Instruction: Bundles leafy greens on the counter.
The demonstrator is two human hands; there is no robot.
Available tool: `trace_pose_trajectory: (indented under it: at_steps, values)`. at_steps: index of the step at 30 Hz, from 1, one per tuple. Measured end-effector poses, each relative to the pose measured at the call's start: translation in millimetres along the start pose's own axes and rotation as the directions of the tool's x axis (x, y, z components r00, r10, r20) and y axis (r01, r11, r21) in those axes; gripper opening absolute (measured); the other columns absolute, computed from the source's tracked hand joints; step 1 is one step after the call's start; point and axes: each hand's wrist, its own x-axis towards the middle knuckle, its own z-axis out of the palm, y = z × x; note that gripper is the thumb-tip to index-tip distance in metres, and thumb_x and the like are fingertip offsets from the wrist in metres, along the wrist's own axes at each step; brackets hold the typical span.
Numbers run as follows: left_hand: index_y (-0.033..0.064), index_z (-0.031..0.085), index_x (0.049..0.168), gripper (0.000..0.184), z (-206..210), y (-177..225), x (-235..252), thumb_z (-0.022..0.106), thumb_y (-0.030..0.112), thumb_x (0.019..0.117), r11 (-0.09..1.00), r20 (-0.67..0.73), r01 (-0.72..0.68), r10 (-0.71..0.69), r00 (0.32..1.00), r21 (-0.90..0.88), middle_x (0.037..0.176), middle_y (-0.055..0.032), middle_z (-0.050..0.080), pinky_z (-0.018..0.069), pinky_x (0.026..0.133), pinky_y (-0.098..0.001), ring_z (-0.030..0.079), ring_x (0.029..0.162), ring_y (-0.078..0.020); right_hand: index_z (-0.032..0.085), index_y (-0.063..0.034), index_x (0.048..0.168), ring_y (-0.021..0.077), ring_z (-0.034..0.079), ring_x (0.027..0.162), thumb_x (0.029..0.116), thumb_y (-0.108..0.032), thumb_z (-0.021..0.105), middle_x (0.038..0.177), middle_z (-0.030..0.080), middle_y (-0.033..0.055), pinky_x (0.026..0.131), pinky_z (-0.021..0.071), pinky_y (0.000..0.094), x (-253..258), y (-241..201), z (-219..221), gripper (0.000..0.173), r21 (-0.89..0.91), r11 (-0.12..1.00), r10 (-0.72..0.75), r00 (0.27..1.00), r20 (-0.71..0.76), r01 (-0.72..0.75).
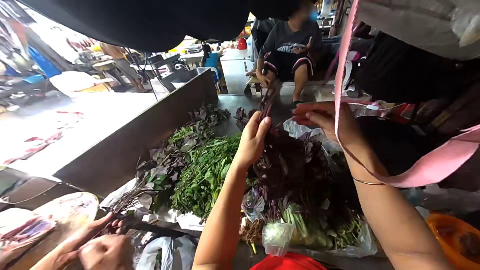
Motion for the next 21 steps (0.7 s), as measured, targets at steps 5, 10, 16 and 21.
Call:
trace_pose_trajectory:
  at_steps: [5,10,16,21]
  values:
    - [-0.0001,0.056,0.117,0.025,-1,-31,-9,0.047,0.022,0.1088,0.937,0.094,0.109,-0.148,0.984,0.332,0.080,-0.0073,0.061,0.0528,0.063,-0.0323,0.058,0.064,-0.0138,0.070,-0.0023,0.109,0.0208,0.076,0.093,0.0885,-0.007,0.071,0.104,0.077,0.0077,0.085,0.0646,0.0375,10,-12,-28,0.021,0.060,0.993,-0.105,0.994,0.043,0.102]
    - [-0.0018,0.059,0.118,0.029,9,-26,-14,0.050,0.023,0.1081,0.844,0.221,0.085,-0.234,0.947,0.530,0.092,-0.0158,0.064,0.0555,0.079,-0.0476,0.066,0.085,-0.0277,0.062,-0.0044,0.116,0.0189,0.073,0.092,0.0798,-0.021,0.080,0.110,0.069,0.0098,0.075,0.0646,0.0378,19,-51,-3,0.043,-0.510,0.858,0.230,0.930,0.287,-0.055]
    - [-0.0044,0.062,0.115,0.029,12,-31,-23,0.051,0.021,0.1069,0.853,0.272,-0.056,-0.102,0.957,0.519,0.092,-0.0181,0.067,0.0562,0.080,-0.0475,0.069,0.088,-0.0301,0.068,-0.0141,0.089,0.0132,0.064,0.067,0.0728,-0.033,0.084,0.074,0.066,0.0005,0.059,0.0531,0.0385,10,-40,16,0.030,-0.718,0.684,0.261,0.874,0.410,0.132]
    - [-0.0047,0.063,0.112,0.026,9,-31,-33,0.052,0.017,0.1052,0.890,0.184,-0.104,0.023,0.983,0.444,0.089,-0.0164,0.066,0.0562,0.077,-0.0426,0.067,0.083,-0.0265,0.055,-0.0094,0.099,0.0111,0.071,0.063,0.0784,-0.007,0.078,0.076,0.071,-0.0005,0.060,0.0618,0.0272,-22,-11,26,0.031,-0.041,0.933,0.357,0.907,0.223,-0.358]
